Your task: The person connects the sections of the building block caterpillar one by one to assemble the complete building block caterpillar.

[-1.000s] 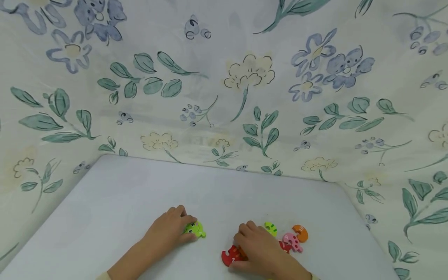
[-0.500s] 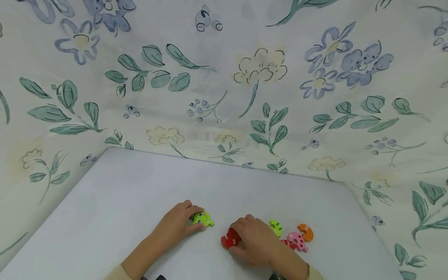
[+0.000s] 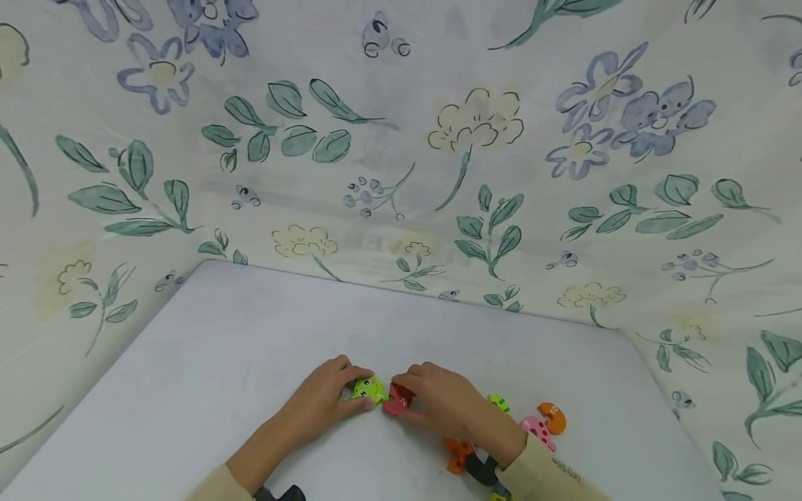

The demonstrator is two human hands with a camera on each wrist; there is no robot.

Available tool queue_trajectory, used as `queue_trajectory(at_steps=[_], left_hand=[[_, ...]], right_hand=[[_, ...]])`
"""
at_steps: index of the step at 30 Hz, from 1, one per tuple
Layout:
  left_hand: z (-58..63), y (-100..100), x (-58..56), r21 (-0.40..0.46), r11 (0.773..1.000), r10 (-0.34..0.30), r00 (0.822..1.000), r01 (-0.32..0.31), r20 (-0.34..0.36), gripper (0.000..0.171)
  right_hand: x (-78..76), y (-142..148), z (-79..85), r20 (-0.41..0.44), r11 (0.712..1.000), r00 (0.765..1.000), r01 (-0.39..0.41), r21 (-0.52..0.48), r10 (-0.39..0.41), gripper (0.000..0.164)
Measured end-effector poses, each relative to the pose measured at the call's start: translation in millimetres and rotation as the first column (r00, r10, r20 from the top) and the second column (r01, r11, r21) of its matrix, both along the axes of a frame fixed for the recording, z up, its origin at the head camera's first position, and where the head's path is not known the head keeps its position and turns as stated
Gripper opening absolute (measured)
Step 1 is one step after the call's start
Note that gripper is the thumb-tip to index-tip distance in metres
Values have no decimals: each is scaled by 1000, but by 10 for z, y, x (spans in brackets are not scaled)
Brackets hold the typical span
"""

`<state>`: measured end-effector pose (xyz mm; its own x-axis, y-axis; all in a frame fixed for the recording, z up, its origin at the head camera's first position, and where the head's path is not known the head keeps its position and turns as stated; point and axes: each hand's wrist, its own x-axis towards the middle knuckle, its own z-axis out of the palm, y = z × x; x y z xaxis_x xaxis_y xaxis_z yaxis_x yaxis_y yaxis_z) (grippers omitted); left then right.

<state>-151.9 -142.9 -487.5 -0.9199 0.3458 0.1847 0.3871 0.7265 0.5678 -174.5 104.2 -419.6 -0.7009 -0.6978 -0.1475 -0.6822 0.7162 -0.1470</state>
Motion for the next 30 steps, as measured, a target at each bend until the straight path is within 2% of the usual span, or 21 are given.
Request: queue_trajectory(at_steps=[9,22,30], left_hand=[[40,24,-15,6,1000,-24,999,24,28,49],[-5,20,-16,16,1000,2,999,-3,36,50],[21,18,0,24,1000,0,999,-1,41,51]], right_hand=[[-123,-56,-31,70,999,997,6,32,-9,51],[-137,-125,-18,59,998,998,9,61,-13,49],[-132,-47,-5,118,994,989,79,81,-88,59]])
